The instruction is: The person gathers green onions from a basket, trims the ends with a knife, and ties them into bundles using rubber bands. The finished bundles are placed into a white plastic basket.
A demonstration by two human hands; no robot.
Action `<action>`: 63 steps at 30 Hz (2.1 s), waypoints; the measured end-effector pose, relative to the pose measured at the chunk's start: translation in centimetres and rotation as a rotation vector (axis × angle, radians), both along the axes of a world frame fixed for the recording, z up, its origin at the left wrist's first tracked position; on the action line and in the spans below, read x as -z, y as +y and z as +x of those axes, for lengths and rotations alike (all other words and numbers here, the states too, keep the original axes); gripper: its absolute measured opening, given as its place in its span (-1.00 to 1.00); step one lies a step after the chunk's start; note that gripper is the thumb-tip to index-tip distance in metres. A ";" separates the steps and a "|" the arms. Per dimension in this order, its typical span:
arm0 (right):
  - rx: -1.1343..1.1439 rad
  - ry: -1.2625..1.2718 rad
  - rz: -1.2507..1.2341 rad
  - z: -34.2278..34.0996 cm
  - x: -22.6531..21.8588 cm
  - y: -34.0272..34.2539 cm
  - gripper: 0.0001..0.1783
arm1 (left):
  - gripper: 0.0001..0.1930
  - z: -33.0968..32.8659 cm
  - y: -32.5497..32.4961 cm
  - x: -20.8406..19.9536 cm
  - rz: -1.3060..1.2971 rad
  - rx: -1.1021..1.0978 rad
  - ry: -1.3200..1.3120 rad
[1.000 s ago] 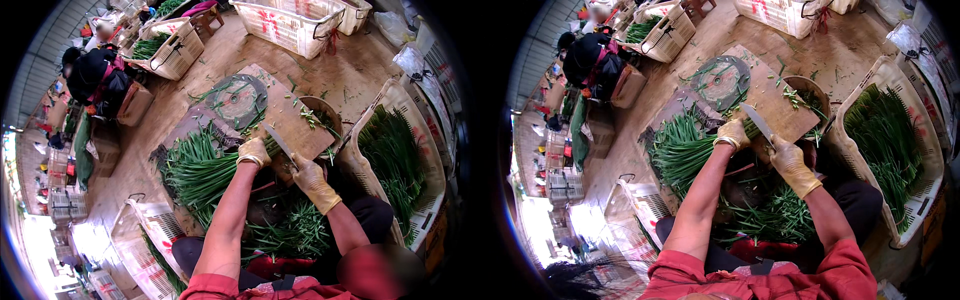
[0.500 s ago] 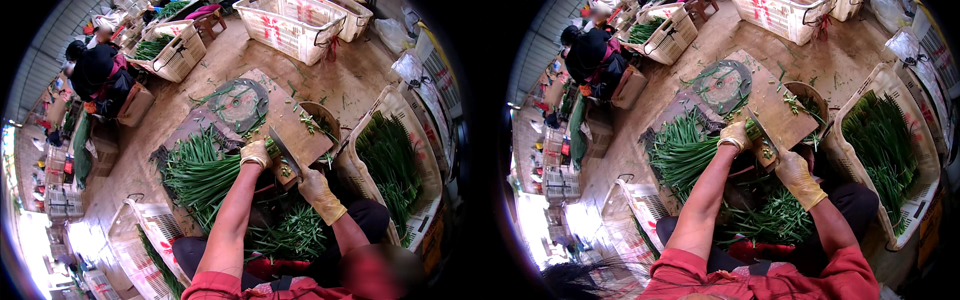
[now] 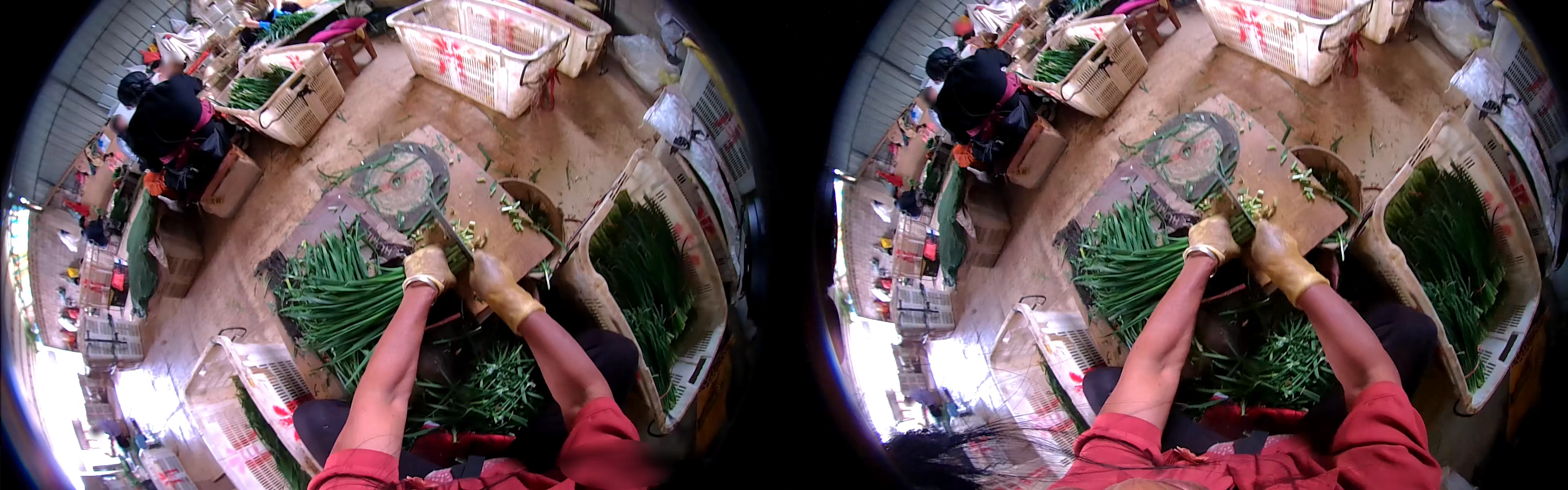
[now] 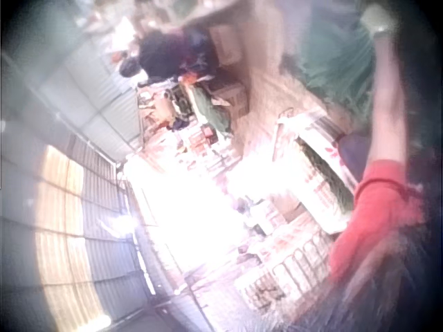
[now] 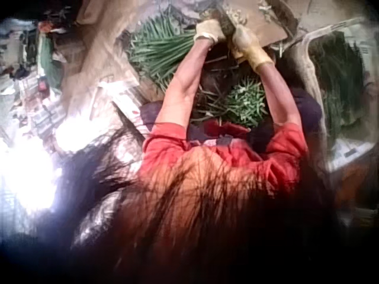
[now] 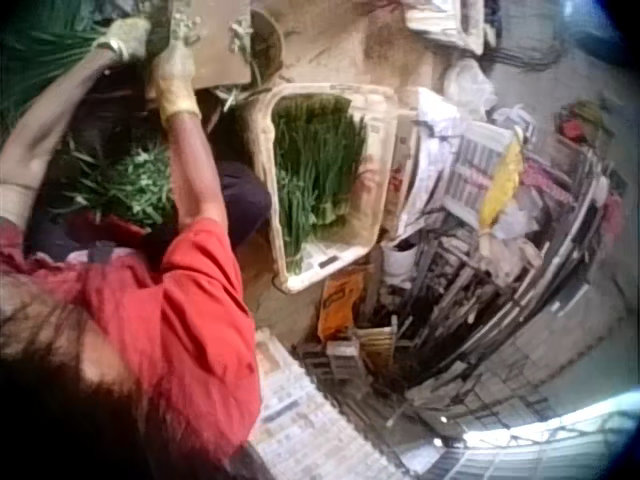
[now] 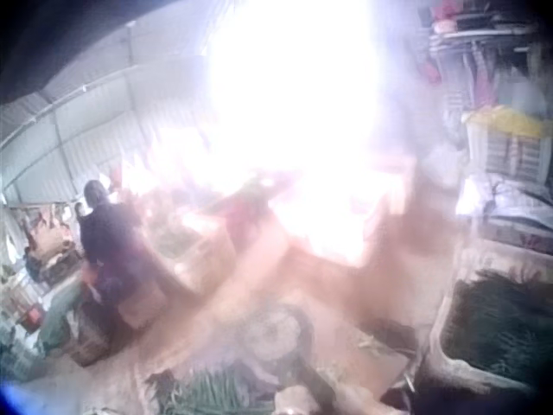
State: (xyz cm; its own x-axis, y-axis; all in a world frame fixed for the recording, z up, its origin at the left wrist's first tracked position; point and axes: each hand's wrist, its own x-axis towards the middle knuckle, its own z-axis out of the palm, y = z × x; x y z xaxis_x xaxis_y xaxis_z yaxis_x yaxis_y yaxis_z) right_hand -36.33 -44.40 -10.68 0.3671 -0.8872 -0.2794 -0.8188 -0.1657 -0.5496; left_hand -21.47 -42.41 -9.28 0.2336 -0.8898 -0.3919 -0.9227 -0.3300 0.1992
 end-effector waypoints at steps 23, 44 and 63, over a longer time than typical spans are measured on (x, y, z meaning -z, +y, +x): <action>-0.698 0.121 -0.228 4.1 -1.0 -2.1 -0.59 | -0.17 0.4 5.2 2.2 -0.344 0.196 -0.561; -0.486 0.040 -0.081 -5.2 -11.2 17.6 -0.45 | -0.19 -4.5 22.9 -5.3 -0.929 -0.687 2.158; -0.202 -1.033 0.454 1.5 -10.3 4.3 -0.33 | -0.11 -3.2 13.0 -6.5 -1.129 -0.119 0.528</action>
